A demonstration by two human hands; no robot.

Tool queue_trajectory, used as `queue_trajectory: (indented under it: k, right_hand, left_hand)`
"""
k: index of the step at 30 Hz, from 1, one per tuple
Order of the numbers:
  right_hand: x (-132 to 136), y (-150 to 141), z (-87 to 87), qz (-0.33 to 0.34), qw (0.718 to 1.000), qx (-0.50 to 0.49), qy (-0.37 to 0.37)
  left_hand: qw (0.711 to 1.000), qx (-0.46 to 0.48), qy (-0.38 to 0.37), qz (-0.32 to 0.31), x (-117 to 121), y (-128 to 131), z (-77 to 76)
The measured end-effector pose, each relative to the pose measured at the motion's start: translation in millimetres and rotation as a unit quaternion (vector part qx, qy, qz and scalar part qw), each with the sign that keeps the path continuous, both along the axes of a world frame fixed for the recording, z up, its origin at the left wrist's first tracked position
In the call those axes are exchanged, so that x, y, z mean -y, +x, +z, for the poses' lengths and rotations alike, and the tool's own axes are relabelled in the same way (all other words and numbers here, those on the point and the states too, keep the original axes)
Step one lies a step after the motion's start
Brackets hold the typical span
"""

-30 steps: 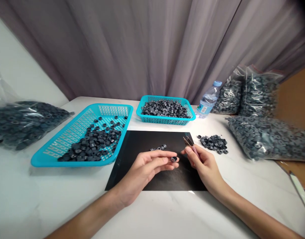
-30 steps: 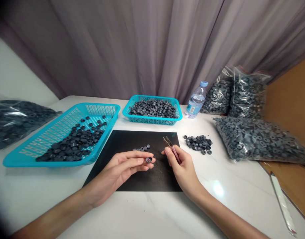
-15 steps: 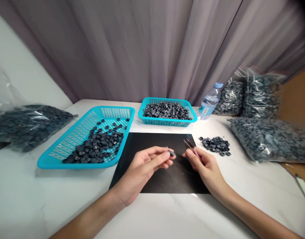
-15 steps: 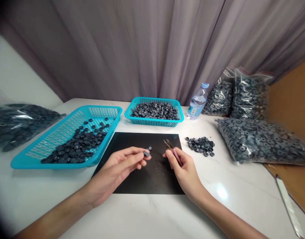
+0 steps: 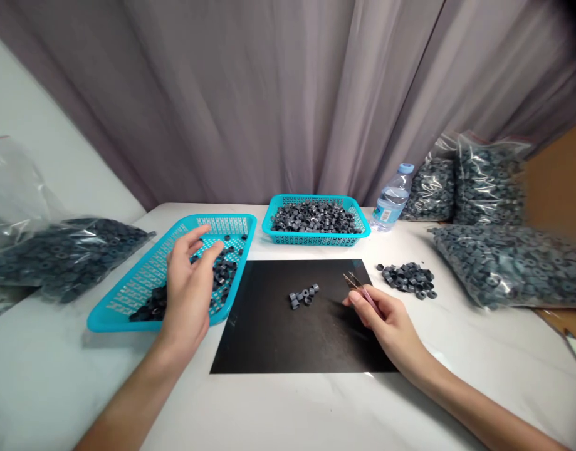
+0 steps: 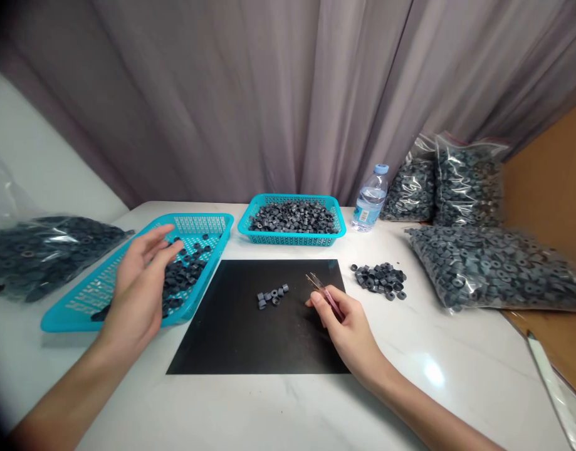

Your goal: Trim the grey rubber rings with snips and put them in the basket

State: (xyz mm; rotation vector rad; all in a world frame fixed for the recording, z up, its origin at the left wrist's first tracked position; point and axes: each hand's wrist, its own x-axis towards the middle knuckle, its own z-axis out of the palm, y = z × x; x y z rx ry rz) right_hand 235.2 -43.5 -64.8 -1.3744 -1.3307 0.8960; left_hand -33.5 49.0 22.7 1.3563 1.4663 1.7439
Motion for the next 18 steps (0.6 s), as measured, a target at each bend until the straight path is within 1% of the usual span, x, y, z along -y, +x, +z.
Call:
queue_trajectory:
  k: [2, 3, 5, 6, 8, 9, 11, 14, 16, 18]
  right_hand:
    - [-0.6, -1.1, 1.9, 0.000, 1.000, 0.002, 0.003]
    - [-0.7, -1.5, 2.8, 0.000, 1.000, 0.003, 0.004]
    - [-0.5, -1.7, 3.8, 0.002, 1.000, 0.004, 0.006]
    - [-0.3, -1.6, 4.0, 0.003, 1.000, 0.003, 0.005]
    - [0.2, -1.3, 4.3, 0.003, 1.000, -0.001, 0.004]
    - [0.4, -1.3, 4.5, 0.002, 1.000, -0.002, 0.004]
    - [0.7, -1.5, 5.3, -0.001, 1.000, -0.005, 0.004]
    - [1.0, -1.9, 6.4, 0.000, 1.000, -0.006, 0.002]
    - [1.3, -1.6, 6.3, 0.003, 1.000, -0.006, 0.000]
    - [1.7, -0.9, 5.6, 0.005, 1.000, -0.002, -0.001]
  left_hand:
    - [0.994, -0.099, 0.034, -0.013, 5.7, 5.4, -2.8]
    - [0.988, -0.143, 0.046, -0.031, 9.9, 9.5, -4.2]
    - [0.967, -0.229, 0.058, -0.094, 19.7, 18.8, -8.4]
    - [0.948, -0.281, 0.053, -0.138, 24.8, 23.4, -11.6]
    - [0.897, -0.376, 0.045, -0.227, 33.6, 31.4, -20.3]
    - [0.874, -0.408, 0.035, -0.260, 36.8, 34.2, -25.5]
    - [0.852, -0.436, 0.006, -0.290, 39.8, 37.5, -35.7]
    - [0.849, -0.426, -0.046, -0.308, 37.1, 37.2, -45.4]
    - [0.855, -0.410, -0.065, -0.312, 33.1, 35.7, -47.3]
    - [0.864, -0.396, -0.068, -0.303, 29.8, 34.5, -47.2]
